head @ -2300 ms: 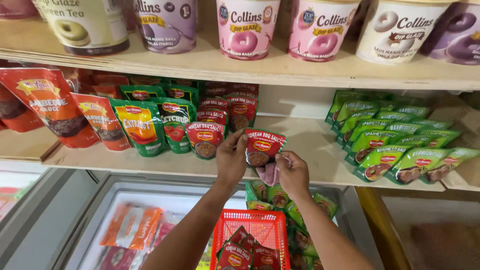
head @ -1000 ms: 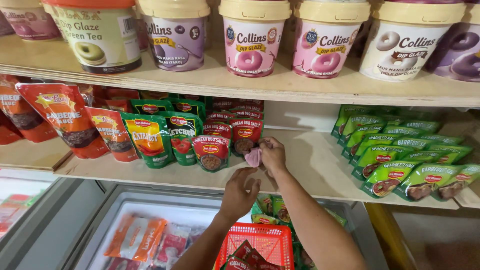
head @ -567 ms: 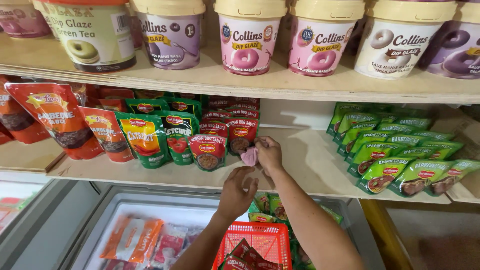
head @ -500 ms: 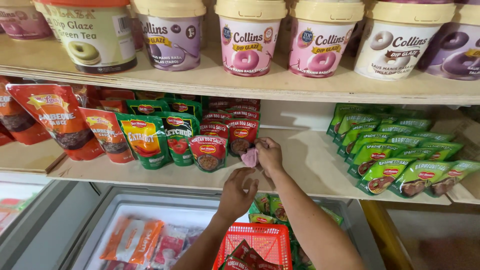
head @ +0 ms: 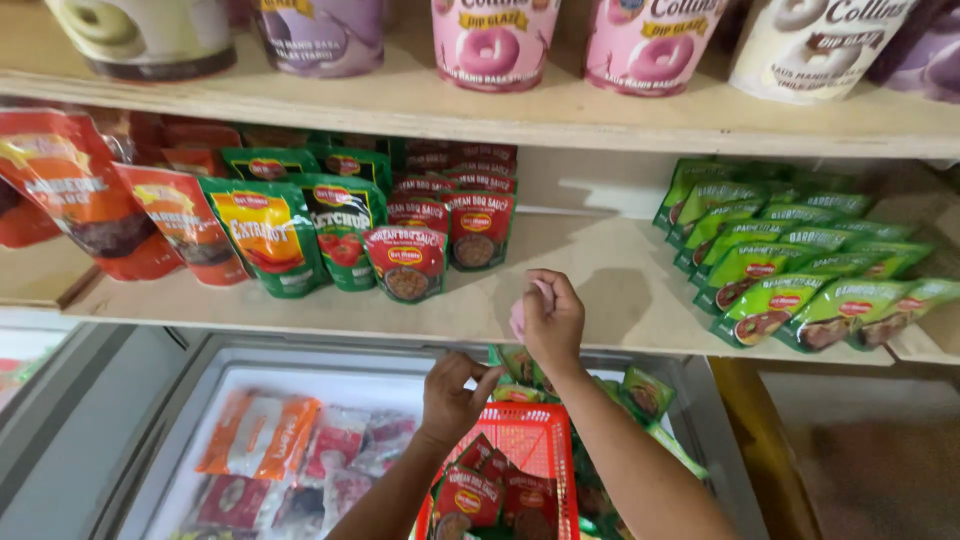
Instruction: Picking up sauce packets from a shelf, wiping them with a cloth, and placing them into a red plastic basket.
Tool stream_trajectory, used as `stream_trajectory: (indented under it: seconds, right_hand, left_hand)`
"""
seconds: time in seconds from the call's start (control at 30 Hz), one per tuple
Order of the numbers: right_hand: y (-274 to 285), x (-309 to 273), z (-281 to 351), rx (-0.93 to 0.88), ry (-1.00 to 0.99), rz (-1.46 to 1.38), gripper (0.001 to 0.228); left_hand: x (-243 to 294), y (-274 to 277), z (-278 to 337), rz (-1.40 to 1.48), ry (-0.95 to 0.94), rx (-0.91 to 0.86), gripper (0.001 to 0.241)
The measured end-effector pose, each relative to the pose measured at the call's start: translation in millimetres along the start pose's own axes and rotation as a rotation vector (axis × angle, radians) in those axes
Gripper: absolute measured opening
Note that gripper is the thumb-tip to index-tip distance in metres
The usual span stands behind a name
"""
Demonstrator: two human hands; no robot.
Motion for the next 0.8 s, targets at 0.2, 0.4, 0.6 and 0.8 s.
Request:
stream_trajectory:
  seconds: [0.2,0.4,0.6,0.8]
  right_hand:
    - [3,-30,111,-0.053,0.713,0.689,0.014]
    - [84,109,126,-0.010,0.088,0.711,0.016]
    - [117,163,170,-0.020,-0.471,1.177,0.042]
    - [135,214,202,-0.207,-0.639,0.656,0.036]
  left_hand:
    - [-5,-8,58,0.183,0.604,-0.359,0.025]
    - [-27,-39,167,0.059,0.650,-0.762,0.037]
    - [0,-28,164,-0.167,0.657,-0.777,0.069]
    - [-25,-40,212,-0.176,0.737,-0.695,0.051]
Point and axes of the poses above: each hand's wrist, its own z-axis away from the middle knuckle, its own y-axis out of the back of the hand, x = y × z, the point moved 3 cm from there along -z, towards the middle knuckle, and after that the axes turned 14 degrees about -y, right-handed, at the moved point
